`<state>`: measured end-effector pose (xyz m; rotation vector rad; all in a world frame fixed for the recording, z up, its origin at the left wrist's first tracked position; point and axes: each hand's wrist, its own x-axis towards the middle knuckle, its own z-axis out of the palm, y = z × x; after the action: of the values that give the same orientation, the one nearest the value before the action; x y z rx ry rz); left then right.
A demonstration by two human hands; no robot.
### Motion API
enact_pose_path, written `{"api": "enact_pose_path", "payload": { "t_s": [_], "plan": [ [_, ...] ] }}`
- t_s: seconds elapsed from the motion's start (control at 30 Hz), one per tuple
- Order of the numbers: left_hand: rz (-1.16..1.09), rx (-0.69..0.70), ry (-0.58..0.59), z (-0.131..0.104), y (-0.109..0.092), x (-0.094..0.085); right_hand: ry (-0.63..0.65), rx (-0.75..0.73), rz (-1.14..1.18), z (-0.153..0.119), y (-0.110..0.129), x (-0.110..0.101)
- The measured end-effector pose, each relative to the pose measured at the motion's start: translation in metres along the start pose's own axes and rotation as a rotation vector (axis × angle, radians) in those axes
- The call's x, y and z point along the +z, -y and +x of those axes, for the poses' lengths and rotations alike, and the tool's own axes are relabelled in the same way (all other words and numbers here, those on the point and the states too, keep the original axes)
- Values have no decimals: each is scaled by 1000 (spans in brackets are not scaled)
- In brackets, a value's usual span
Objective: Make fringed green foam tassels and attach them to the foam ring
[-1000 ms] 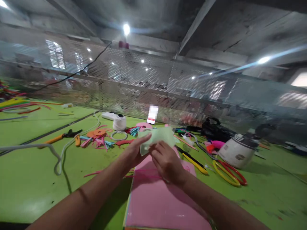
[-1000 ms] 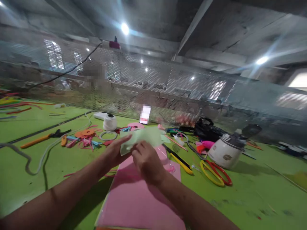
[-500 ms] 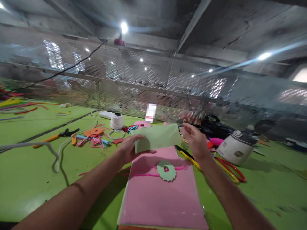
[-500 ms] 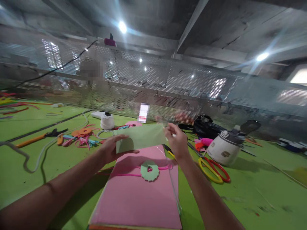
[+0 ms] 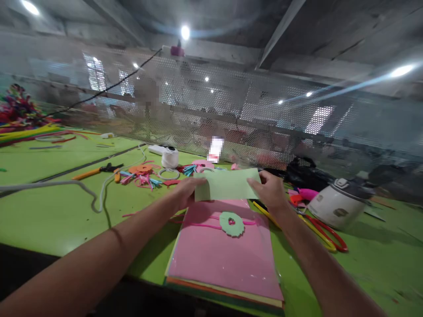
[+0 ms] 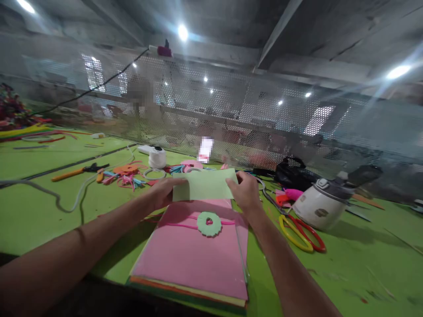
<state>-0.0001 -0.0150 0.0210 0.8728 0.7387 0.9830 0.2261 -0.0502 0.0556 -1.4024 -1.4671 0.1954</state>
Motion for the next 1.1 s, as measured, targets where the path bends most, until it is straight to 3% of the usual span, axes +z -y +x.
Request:
{"api": "enact_pose_path", "payload": {
  "t_s": [0.2,0.4,0.47,0.6,0.7,0.87,0.93,1.03,1.1],
  "plan": [
    [11,52,46,-6,8,10,37,-171,-126,-25,19,22],
    [-69,49,416,-14,15,19,221,-246,-9,-47,25,46],
    [-49,75,476,-14,17,20,263,-238,19,-50,26,49],
    [55,182,396,-14,19,20,302,-232,90,-56,31,49],
    [26,170,320,-13,17,17,282,-212,163,-55,32,45],
    [1,137,375,-13,10,12,24,-214,122,-36,28,26],
    [-1,99,392,-15,9,12,117,-158,158,-28,27,18],
    [-4,67,375,-17,7,14,430,34,346,-23,26,13],
    [-3,62,392,-18,7,14,503,115,419,-25,26,15]
  ]
}}
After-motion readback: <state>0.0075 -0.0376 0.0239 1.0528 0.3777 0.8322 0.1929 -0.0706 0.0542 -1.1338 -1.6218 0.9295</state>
